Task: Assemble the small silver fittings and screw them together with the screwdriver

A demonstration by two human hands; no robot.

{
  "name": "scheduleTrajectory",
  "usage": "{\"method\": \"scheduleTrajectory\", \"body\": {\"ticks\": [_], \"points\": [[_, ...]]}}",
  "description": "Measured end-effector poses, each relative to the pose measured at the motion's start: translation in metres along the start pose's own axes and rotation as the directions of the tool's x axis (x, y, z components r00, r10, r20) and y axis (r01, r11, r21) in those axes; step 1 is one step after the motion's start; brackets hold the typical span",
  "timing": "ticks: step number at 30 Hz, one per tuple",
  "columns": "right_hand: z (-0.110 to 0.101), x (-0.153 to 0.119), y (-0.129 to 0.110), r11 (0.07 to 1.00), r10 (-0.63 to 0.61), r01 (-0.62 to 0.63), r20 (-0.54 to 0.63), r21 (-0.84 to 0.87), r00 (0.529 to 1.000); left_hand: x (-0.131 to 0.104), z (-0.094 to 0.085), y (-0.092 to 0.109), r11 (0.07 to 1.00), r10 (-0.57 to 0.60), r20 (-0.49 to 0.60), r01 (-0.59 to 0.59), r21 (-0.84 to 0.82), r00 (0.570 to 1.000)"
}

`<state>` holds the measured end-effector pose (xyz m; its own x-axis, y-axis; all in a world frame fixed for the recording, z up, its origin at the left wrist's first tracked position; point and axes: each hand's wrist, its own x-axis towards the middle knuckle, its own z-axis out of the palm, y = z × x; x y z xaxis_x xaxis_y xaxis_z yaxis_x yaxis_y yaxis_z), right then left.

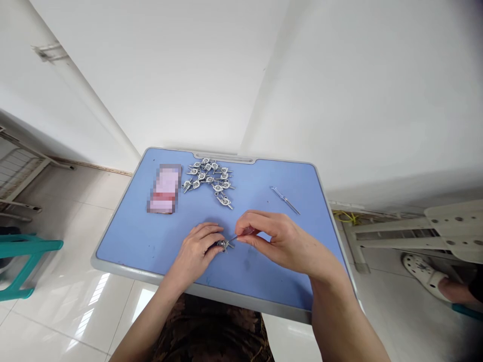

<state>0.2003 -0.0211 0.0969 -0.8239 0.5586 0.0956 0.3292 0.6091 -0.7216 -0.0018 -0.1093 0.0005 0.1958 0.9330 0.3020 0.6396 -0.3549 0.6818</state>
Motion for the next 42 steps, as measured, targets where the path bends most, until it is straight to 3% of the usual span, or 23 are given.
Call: {"method": "scheduleTrajectory", "body": {"ticks": [6,8,14,20,25,30,35,40,42], "points": [[0.008,0.002,-0.003,0.937,-0.064,0.036,-0.069,-0.348,0.996,0.002,-0.002,0.002,1.0,0.012,-0.01,-0.012,-0.002,1.0],[0.009,0.002,-0.006,0.918,-0.068,0.038,-0.062,-0.395,0.996,0.002,-0.002,0.002,1.0,0.022,-0.015,-0.022,-0.003,1.0],[0.009,0.002,-0.009,0.966,-0.094,0.083,-0.03,-0.245,0.995,0.001,-0.001,-0.001,1.0,0.027,-0.018,-0.027,0.0,0.999],[0.019,0.01,-0.006,0.948,-0.117,0.086,-0.086,-0.305,0.989,0.002,-0.001,-0.001,1.0,0.029,-0.01,-0.029,-0.001,1.0],[0.017,0.012,-0.009,0.974,-0.209,0.206,-0.02,-0.1,0.978,0.003,-0.001,-0.001,1.0,0.022,-0.015,-0.022,0.002,1.0],[0.02,0.015,-0.008,0.959,-0.263,0.254,-0.058,-0.121,0.963,0.003,0.001,-0.004,1.0,0.027,-0.031,-0.027,0.013,0.999],[0.019,0.013,0.001,0.952,-0.18,0.147,-0.106,-0.267,0.978,0.004,0.002,-0.006,0.998,0.054,-0.045,-0.053,0.015,0.998],[0.008,0.011,0.004,0.989,-0.119,0.114,-0.051,-0.093,0.992,0.004,-0.001,-0.006,0.999,0.036,-0.03,-0.035,0.019,0.999],[0.008,0.013,0.003,0.989,-0.1,0.093,-0.065,-0.111,0.993,0.004,-0.001,-0.005,1.0,0.025,-0.023,-0.025,0.018,0.999]]}}
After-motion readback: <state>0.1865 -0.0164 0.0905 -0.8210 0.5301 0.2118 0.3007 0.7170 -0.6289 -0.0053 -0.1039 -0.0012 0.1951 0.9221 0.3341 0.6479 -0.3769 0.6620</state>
